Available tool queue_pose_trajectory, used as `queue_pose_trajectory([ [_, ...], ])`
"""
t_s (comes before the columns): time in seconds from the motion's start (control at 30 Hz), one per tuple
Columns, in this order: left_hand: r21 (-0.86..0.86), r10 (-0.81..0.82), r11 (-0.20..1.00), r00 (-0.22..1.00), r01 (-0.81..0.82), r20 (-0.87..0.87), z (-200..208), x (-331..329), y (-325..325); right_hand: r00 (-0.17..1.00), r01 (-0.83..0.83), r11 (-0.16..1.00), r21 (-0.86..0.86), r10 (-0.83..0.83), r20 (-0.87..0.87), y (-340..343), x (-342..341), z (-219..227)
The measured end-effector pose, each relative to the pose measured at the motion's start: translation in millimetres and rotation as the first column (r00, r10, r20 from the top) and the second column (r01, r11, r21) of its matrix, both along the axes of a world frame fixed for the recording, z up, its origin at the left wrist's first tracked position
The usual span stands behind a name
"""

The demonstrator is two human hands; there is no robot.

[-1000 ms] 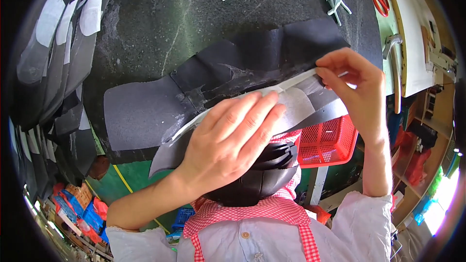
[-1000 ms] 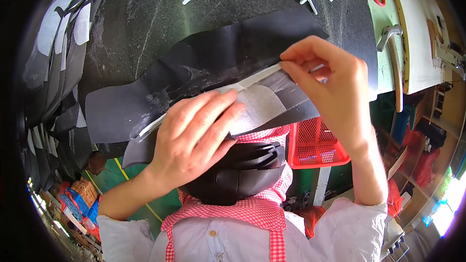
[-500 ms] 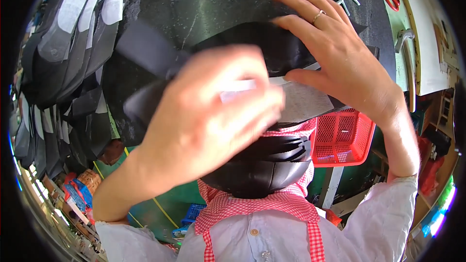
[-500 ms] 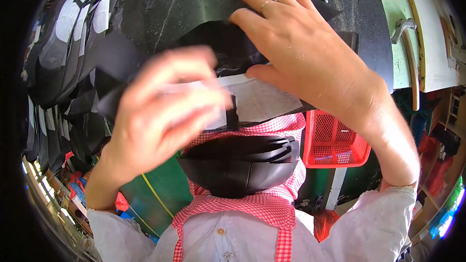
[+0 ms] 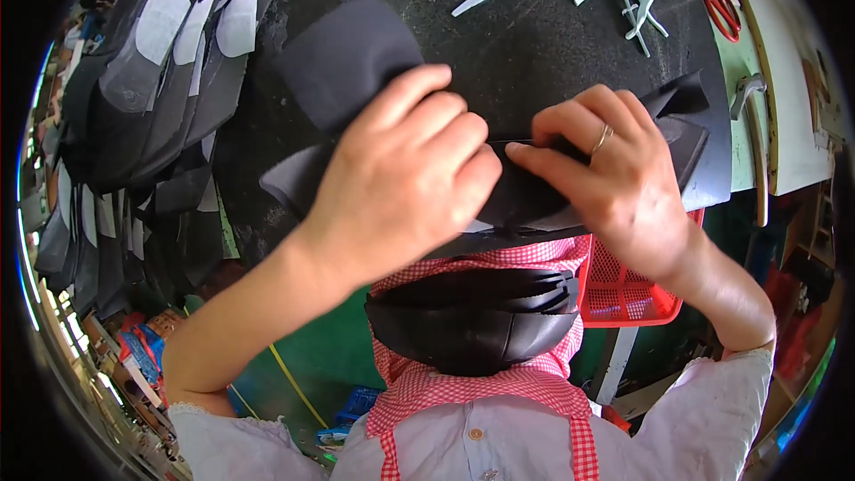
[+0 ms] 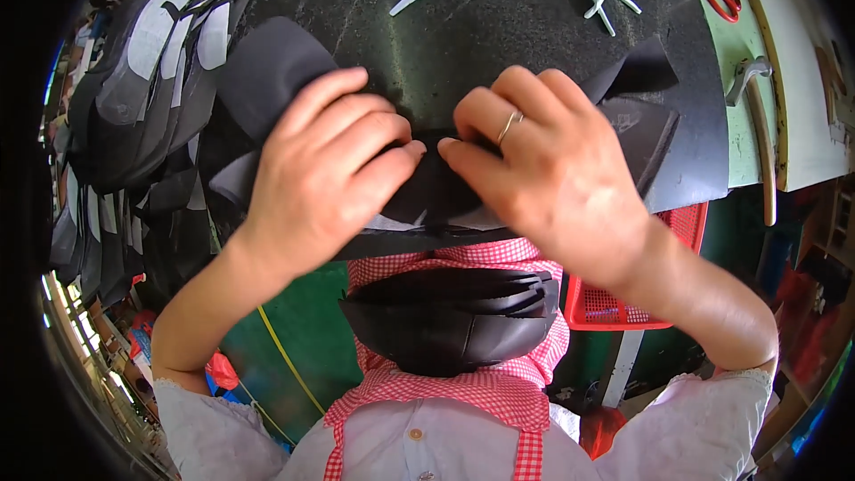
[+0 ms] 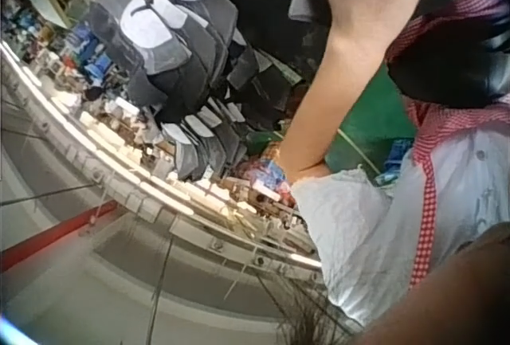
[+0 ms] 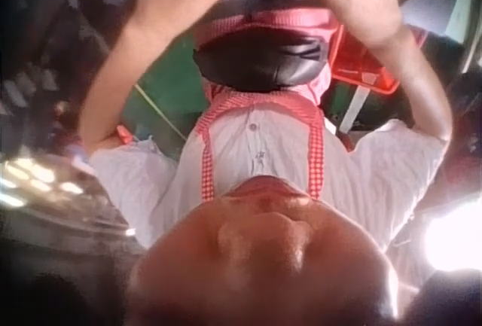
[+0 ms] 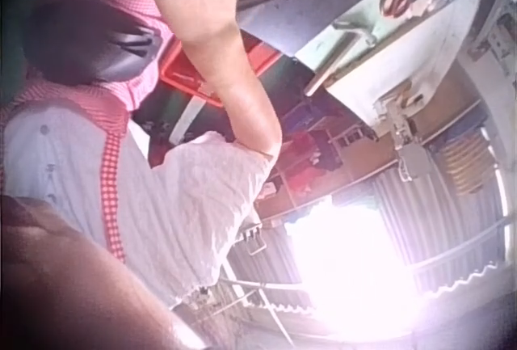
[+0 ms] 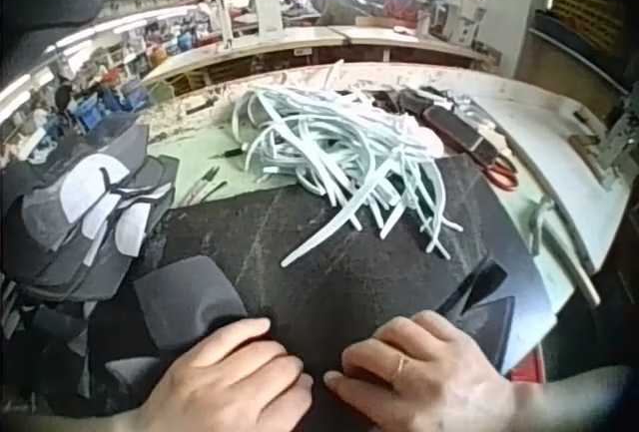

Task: Applying white adhesive reinforcement tape strips to the edges of black leather shoe upper pieces and folding the edges over.

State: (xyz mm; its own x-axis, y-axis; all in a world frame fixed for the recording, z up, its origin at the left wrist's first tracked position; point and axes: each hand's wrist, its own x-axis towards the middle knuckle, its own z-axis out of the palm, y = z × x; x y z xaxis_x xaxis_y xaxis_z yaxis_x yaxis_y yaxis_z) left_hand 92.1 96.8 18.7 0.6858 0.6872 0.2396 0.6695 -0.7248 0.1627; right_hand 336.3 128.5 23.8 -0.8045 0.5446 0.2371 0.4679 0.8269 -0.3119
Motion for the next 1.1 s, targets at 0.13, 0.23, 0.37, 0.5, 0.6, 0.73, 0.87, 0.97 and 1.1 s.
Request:
queue_pose_trajectory([
  [0.13, 0.116, 0.039, 0.992, 0.760, 0.048, -0.649, 30, 41, -50, 0.986, 0.014, 0.997, -0.072, -0.002, 0.167, -49, -9, 18],
  [0.23, 0.020, 0.017, 1.000, 0.827, -0.007, -0.562, 36, 26, -53, 0.979, 0.036, 0.980, -0.194, 0.004, 0.203, -52, 2, 27],
  [0.37, -0.093, 0.284, 0.943, 0.916, -0.320, -0.283, 55, -17, -56, 0.988, 0.086, 0.959, -0.271, -0.048, 0.144, -45, -12, 31],
  [0.5, -0.306, 0.327, 0.880, 0.931, -0.363, -0.164, 62, -41, -31, 0.981, 0.167, 0.910, -0.380, -0.194, -0.033, -32, -46, 13],
  [0.6, -0.486, 0.470, 0.785, 0.880, -0.384, 0.065, 42, -50, -24, 0.962, 0.120, 0.940, -0.320, -0.190, -0.198, -31, -62, -15],
  [0.73, -0.666, 0.625, 0.631, 0.769, -0.398, 0.133, 27, -75, -13, 0.938, 0.021, 0.735, -0.678, -0.248, -0.240, -5, -51, -8],
  [0.87, -0.643, 0.560, 0.717, 0.771, -0.269, 0.302, 3, -89, -8, 0.950, 0.003, 0.642, -0.767, -0.242, -0.199, 1, -51, -5],
  [0.97, -0.574, 0.400, 0.797, 0.876, -0.188, 0.270, 4, -95, 1, 0.957, 0.008, 0.726, -0.688, -0.205, -0.204, -7, -54, 1],
  [1.1, -0.508, 0.347, 0.847, 0.886, -0.154, 0.309, -7, -99, 10, 0.958, 0.049, 0.770, -0.636, -0.218, -0.189, -13, -58, -3],
])
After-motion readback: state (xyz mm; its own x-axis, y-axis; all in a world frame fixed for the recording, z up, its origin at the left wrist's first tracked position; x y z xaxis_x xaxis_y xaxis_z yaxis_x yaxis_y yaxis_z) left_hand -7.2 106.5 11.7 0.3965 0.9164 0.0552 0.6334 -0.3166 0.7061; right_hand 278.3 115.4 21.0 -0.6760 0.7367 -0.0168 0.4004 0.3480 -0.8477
